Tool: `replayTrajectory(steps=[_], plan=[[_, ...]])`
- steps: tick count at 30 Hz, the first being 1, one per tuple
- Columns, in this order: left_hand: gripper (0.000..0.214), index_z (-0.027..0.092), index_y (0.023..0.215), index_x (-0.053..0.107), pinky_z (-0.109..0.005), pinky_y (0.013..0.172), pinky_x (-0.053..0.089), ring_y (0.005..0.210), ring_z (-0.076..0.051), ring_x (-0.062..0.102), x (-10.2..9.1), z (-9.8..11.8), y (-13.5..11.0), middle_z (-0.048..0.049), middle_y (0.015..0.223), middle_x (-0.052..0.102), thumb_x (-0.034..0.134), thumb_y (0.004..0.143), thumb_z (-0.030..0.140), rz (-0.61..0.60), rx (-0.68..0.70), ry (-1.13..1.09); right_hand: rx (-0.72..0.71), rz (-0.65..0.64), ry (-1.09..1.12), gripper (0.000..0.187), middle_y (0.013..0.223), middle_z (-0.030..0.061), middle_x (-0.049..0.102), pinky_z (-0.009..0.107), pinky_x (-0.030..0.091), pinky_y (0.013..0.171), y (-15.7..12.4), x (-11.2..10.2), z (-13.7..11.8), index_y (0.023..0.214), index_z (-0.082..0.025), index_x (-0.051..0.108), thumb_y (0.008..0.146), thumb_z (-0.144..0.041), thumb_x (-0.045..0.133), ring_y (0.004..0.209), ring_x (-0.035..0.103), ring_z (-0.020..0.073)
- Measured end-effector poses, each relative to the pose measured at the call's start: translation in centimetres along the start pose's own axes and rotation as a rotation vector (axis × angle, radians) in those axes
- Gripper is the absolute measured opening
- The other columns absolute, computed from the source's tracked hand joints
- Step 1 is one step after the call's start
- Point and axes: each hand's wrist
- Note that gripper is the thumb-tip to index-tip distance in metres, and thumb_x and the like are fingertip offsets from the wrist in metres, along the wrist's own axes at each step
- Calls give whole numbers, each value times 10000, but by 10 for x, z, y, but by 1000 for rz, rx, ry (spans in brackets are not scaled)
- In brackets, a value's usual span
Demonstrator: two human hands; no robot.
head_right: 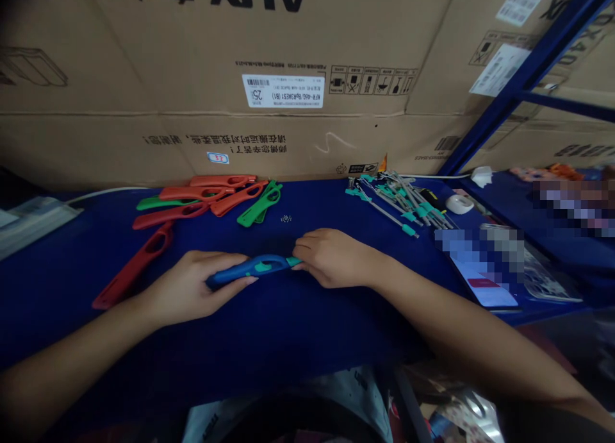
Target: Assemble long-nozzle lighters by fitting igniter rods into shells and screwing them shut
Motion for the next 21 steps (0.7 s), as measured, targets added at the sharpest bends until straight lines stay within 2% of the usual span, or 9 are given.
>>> replayTrajectory(steps=[3,6,9,12,16,18,21], plan=[[231,173,1025,729,-271,672,523,709,-181,689,0,-2,-4,-56,859,742,621,937,358,25,60,99,16,-34,97,177,795,50,624,298,434,745,1,2,-3,872,-156,607,993,-209,489,744,553,174],[208,171,985,735,-260,661,514,675,-166,675,-2,-1,-3,-43,814,733,631,931,343,22,61,54,26,-11,108,188,779,49,612,295,428,724,1,4,-5,860,-156,613,986,-206,484,725,542,173],[211,168,846,722,-223,560,426,547,-104,538,-2,0,1,21,643,612,645,922,350,-3,-26,-88,29,73,46,219,755,52,593,296,410,681,1,5,-7,850,-147,623,986,-208,463,694,517,174],[284,158,750,683,-211,496,331,518,-82,411,-1,1,5,52,579,481,653,909,392,-64,-161,-222,8,116,-35,250,742,53,584,304,401,676,0,4,-9,834,-146,624,995,-212,445,677,491,176],[357,155,671,614,-199,501,325,533,-78,408,1,0,7,60,579,449,657,893,431,-125,-281,-341,-13,137,-104,271,743,58,582,315,398,683,0,4,-9,830,-141,621,1006,-209,426,680,480,179],[366,159,668,604,-200,506,333,531,-79,417,1,-1,7,61,577,451,653,896,442,-119,-281,-327,-5,139,-114,271,756,60,583,316,400,690,1,4,-8,844,-138,621,1012,-215,422,694,487,182],[316,173,751,653,-212,559,386,566,-94,487,2,-2,6,50,619,519,619,929,432,-72,-201,-184,73,91,-104,242,818,67,602,305,393,662,2,4,-6,897,-136,613,1018,-227,425,711,514,180]])
Point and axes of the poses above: each hand's wrist, its own y-axis towards the middle knuckle, its own x-axis out of the palm, z = x × y
